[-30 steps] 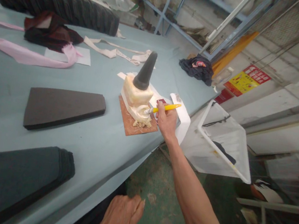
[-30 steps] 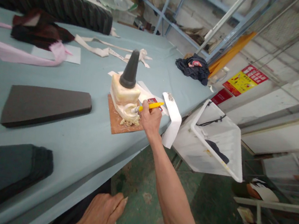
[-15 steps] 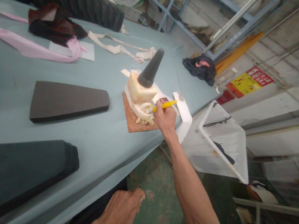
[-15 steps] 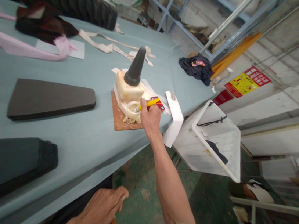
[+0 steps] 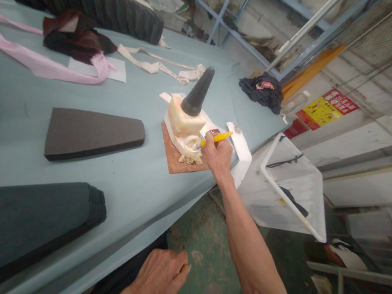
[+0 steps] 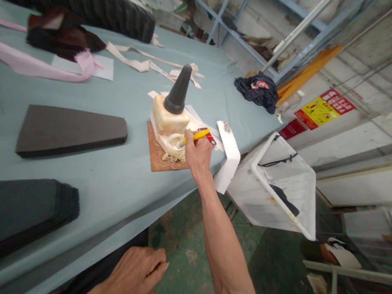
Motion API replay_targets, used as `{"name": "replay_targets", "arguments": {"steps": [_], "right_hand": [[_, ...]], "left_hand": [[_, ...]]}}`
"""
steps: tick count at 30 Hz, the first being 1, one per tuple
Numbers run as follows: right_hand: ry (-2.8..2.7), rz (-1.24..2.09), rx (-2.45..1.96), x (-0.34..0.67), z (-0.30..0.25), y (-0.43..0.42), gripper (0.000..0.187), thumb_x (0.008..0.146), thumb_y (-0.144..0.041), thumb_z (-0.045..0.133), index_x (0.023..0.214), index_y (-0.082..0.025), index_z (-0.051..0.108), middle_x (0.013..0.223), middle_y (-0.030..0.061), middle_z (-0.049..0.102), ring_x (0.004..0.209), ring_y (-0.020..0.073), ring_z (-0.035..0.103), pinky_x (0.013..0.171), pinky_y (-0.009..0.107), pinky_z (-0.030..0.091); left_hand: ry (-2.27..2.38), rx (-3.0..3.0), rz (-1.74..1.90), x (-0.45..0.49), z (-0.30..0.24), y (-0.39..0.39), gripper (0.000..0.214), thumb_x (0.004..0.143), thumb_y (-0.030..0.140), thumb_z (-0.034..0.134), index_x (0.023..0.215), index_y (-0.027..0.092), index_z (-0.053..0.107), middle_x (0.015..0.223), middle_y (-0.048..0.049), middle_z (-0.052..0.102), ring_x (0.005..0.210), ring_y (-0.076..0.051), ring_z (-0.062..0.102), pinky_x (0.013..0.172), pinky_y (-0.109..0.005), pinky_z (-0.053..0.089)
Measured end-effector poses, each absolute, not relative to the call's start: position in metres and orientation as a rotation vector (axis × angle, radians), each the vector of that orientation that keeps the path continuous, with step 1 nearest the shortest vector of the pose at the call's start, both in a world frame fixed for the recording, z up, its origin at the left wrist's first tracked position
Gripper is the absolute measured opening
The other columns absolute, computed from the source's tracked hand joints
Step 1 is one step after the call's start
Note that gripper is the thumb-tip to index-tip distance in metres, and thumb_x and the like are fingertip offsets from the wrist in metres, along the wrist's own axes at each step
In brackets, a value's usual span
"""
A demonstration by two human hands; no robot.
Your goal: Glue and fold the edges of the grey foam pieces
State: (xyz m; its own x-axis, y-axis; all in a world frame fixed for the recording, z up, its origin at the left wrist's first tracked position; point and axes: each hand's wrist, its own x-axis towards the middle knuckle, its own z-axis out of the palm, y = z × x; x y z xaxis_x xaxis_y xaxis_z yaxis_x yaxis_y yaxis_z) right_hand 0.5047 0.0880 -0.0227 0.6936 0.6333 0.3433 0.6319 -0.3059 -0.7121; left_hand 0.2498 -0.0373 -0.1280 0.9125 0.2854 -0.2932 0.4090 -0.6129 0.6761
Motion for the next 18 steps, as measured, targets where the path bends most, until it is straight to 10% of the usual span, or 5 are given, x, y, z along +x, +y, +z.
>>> {"name": "replay_targets", "arguments": {"steps": [18], "right_hand": [[-0.737,0.209,-1.694,0.531,-0.028,0.081,0.064,0.089,-0.085,0.063,0.085,-0.021,0.067,0.054,-0.0052,0.053,0.042,0.0093,0.042,0.042,0.025,0.04]], "left_hand": [[0.467,2.245,-0.082,0.246,-0.138,-0.041,0.025,0.106,0.021,0.05,0.089,0.022,0.068,0.084,-0.0042,0.078,0.079,-0.021,0.076,0.066,-0.032,0.036]]}}
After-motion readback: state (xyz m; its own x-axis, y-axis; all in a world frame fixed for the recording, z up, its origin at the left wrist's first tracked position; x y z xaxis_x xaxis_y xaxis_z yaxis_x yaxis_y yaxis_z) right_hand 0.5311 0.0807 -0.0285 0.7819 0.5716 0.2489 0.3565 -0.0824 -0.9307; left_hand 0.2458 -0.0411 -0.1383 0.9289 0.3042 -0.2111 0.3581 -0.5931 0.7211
